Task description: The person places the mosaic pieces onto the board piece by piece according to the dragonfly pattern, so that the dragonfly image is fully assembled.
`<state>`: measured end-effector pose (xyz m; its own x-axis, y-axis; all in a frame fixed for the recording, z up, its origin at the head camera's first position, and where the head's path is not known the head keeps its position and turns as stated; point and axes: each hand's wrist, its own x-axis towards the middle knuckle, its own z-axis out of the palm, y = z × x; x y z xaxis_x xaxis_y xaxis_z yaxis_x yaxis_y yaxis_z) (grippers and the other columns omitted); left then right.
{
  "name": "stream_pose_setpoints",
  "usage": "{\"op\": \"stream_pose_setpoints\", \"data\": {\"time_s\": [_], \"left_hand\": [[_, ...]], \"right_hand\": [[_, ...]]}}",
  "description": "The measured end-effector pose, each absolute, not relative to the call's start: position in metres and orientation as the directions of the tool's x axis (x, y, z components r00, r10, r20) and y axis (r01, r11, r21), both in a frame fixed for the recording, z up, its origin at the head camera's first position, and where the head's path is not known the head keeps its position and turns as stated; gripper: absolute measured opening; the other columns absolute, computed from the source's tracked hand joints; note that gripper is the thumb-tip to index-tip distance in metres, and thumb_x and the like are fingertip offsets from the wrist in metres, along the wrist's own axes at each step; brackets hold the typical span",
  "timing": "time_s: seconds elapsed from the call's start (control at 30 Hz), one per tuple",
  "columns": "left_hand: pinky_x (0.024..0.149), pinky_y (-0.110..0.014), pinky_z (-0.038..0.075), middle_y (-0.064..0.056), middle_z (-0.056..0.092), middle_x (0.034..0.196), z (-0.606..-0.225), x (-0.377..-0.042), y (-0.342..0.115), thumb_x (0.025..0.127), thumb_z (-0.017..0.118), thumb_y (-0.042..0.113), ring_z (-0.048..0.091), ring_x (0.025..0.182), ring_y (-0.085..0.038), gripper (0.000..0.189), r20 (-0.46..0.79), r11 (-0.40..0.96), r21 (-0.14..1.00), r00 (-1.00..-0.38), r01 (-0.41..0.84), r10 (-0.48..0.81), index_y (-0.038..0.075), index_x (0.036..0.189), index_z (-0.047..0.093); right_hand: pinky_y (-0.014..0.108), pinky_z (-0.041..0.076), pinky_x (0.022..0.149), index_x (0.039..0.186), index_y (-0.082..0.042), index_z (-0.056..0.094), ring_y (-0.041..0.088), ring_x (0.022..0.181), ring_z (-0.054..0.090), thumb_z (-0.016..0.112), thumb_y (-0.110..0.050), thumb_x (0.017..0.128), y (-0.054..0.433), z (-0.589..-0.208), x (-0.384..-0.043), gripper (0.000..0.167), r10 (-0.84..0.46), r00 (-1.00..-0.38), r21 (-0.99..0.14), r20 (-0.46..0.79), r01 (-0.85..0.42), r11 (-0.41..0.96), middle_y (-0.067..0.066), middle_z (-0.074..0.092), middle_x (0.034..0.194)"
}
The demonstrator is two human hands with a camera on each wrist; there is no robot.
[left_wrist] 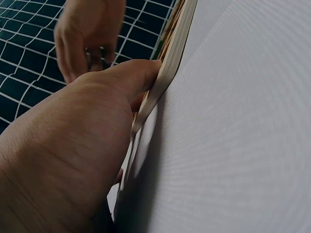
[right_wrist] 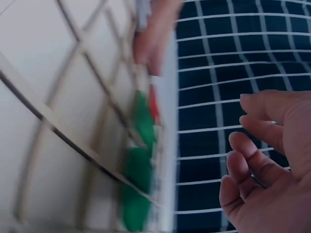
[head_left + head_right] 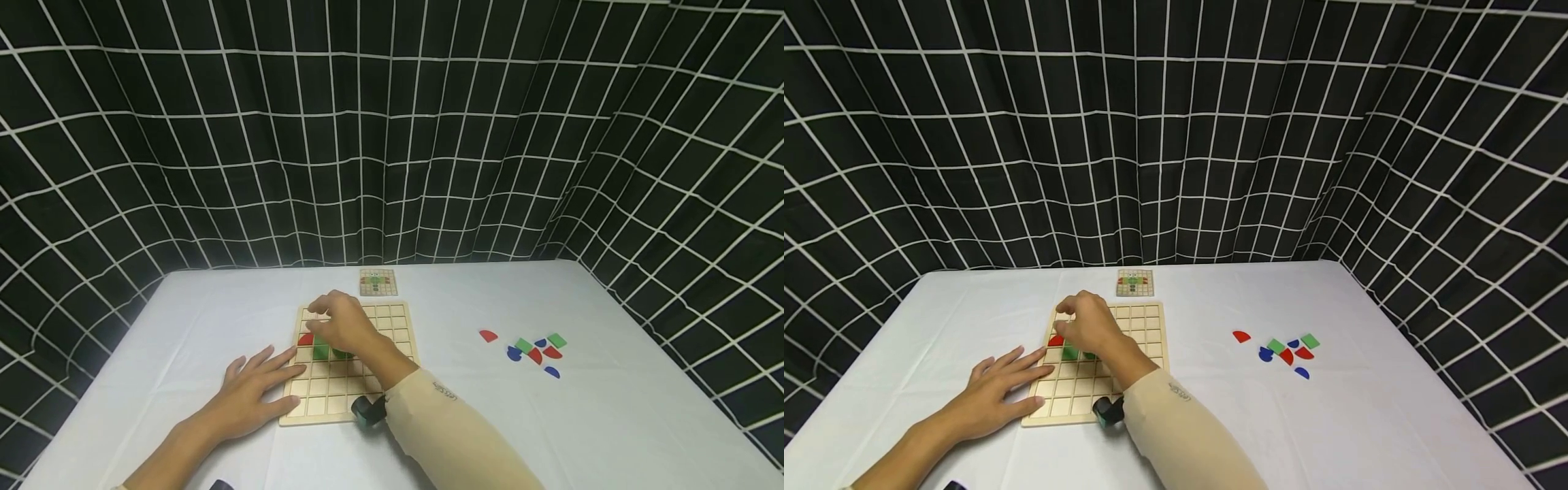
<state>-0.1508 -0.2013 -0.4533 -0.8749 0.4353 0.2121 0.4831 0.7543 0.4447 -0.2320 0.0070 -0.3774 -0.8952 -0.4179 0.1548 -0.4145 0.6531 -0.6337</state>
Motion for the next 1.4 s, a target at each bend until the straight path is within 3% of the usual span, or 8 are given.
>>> {"op": "stream_pose_setpoints", "data": {"time_s": [0.37,0.8,1.2,1.4], "left_hand": [[0.101,-0.069,0.007,0.004,0.04,0.15,-0.453,-0.15,-0.202,0.088,0.062,0.055,0.027,0.138,-0.038,0.05,0.221,0.761,0.431,-0.875,0.484,0.431,0.028,0.13,0.063],[0.103,-0.066,0.006,0.006,0.04,0.149,-0.454,-0.15,-0.2,0.087,0.064,0.055,0.027,0.138,-0.036,0.051,0.209,0.767,0.444,-0.886,0.462,0.413,0.028,0.13,0.063],[0.102,-0.066,0.007,0.005,0.041,0.149,-0.453,-0.148,-0.2,0.086,0.065,0.053,0.027,0.138,-0.036,0.051,0.216,0.764,0.448,-0.886,0.464,0.411,0.027,0.13,0.063],[0.102,-0.066,0.008,0.004,0.041,0.149,-0.452,-0.148,-0.2,0.086,0.065,0.054,0.027,0.138,-0.036,0.051,0.215,0.769,0.441,-0.886,0.463,0.411,0.027,0.13,0.063]], "right_hand": [[0.033,0.049,0.079,0.109,-0.013,0.072,0.022,0.099,0.06,0.072,-0.02,0.086,0.049,-0.327,-0.202,0.025,-0.437,-0.82,-0.609,0.37,-0.569,0.552,-0.001,0.065,0.105],[0.038,0.049,0.078,0.107,-0.011,0.072,0.011,0.1,0.056,0.077,-0.01,0.08,0.107,-0.316,-0.169,0.028,-0.391,-0.7,-0.549,0.598,-0.713,0.436,-0.005,0.064,0.107],[0.036,0.046,0.076,0.107,-0.007,0.071,0.016,0.098,0.057,0.078,0.0,0.076,0.172,-0.335,-0.161,0.033,-0.258,-0.646,-0.472,0.719,-0.725,0.501,-0.003,0.065,0.101],[0.038,0.045,0.075,0.107,-0.008,0.071,0.016,0.095,0.057,0.078,-0.005,0.078,0.207,-0.354,-0.172,0.03,-0.15,-0.699,-0.489,0.699,-0.62,0.613,0.001,0.066,0.099]]}}
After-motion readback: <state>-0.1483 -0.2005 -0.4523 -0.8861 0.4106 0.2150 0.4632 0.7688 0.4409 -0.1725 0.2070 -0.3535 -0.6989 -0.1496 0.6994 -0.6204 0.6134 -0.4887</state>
